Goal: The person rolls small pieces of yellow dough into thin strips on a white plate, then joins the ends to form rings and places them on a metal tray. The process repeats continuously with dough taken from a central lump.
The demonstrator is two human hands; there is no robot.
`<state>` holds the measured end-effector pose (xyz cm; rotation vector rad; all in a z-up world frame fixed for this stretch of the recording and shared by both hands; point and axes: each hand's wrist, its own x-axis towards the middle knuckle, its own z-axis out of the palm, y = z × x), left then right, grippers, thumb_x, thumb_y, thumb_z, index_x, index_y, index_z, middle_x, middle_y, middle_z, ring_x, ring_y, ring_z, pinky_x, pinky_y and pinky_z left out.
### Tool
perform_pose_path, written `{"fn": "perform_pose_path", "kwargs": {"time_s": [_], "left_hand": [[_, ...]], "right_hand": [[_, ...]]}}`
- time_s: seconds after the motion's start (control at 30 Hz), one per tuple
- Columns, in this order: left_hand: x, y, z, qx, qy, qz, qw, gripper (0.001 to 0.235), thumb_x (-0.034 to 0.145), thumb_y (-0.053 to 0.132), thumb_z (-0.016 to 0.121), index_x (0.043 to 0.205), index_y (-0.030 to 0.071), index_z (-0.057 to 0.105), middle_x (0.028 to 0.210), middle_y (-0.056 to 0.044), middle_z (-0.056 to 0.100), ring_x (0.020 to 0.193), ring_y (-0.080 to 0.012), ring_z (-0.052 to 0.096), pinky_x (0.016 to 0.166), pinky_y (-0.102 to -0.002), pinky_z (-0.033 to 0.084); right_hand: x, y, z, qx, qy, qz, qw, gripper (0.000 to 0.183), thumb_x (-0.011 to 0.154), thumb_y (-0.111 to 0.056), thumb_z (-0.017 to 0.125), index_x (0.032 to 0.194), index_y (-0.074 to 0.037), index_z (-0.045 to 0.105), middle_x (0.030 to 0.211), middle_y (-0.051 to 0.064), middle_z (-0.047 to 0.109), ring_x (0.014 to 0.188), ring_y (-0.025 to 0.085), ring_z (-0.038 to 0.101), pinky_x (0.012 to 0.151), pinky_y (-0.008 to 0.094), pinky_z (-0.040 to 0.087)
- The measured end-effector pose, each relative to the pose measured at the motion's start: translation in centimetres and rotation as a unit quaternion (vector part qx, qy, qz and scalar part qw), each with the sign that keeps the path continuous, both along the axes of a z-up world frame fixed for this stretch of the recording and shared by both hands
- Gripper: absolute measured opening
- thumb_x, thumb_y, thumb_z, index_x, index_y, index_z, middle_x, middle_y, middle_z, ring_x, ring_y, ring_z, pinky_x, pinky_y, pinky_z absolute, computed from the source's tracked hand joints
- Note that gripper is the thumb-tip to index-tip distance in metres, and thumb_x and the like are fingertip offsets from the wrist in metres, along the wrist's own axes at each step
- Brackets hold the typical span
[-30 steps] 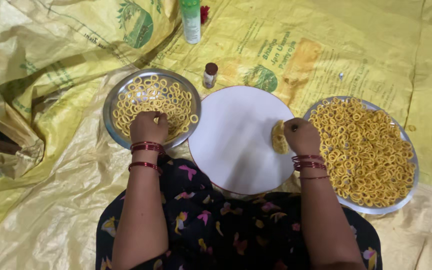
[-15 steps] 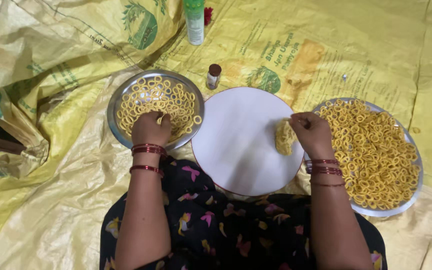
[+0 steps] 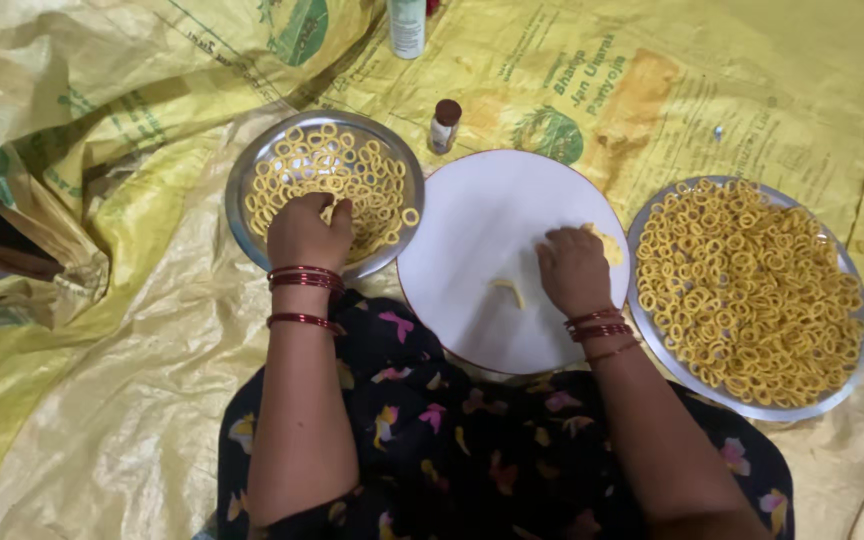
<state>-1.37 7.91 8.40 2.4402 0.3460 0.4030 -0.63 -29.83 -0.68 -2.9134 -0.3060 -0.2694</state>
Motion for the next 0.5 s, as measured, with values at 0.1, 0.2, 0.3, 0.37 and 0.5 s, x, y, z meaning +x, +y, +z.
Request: {"fn": "perform_pose_path", "kwargs": {"time_s": [0.1,0.2,0.3,0.37,0.5], "left_hand": [[-0.5,0.1,1.8,0.009,-0.058,-0.003,0.998,0.037,0.090,0.036,0.074,0.105,0.003,0.078,0.105,-0.023,0.074,0.098,-0.0409,0.070,0.089,-0.047,0.055],[-1.5,1.5,3.8,0.016,-0.116,0.002,0.993,0.036,0.092,0.035,0.074,0.105,0.001,0.078,0.106,-0.024,0.074,0.099,-0.0414,0.070,0.089,-0.047,0.055],[-2.6,3.6,5.5,0.026,-0.132,0.049,0.990,0.034,0.094,0.032,0.073,0.105,0.001,0.078,0.106,-0.024,0.074,0.097,-0.0419,0.070,0.088,-0.048,0.054],[-3.4,4.7,6.1,0.050,-0.142,0.083,0.985,0.033,0.095,0.031,0.073,0.105,0.000,0.078,0.103,-0.024,0.074,0.097,-0.0422,0.069,0.088,-0.049,0.053],[-3.4,4.2,6.5,0.048,-0.146,0.106,0.982,0.032,0.095,0.031,0.073,0.104,0.001,0.077,0.103,-0.023,0.074,0.095,-0.0408,0.069,0.088,-0.048,0.054]], "right_hand": [[1.0,1.2,-2.2,-0.058,-0.087,0.025,0.994,0.047,0.099,-0.039,0.054,0.137,-0.012,0.062,0.150,0.019,0.050,0.144,0.047,0.040,0.110,0.063,0.039],[2.2,2.3,-4.4,-0.125,-0.037,0.045,0.990,0.057,0.097,-0.044,0.052,0.148,-0.019,0.051,0.161,0.019,0.034,0.150,0.047,0.025,0.107,0.077,0.027],[1.6,3.8,-6.3,-0.102,-0.012,0.087,0.991,0.064,0.097,-0.045,0.050,0.154,-0.018,0.041,0.163,0.024,0.027,0.150,0.049,0.020,0.107,0.079,0.022],[-0.3,5.9,-7.6,-0.102,-0.012,0.127,0.987,0.068,0.097,-0.045,0.049,0.157,-0.016,0.037,0.163,0.026,0.026,0.149,0.050,0.019,0.107,0.078,0.022],[-5.2,9.2,-8.7,-0.047,0.016,0.232,0.972,0.068,0.097,-0.043,0.049,0.155,-0.011,0.036,0.164,0.025,0.026,0.151,0.047,0.021,0.109,0.077,0.024]]}}
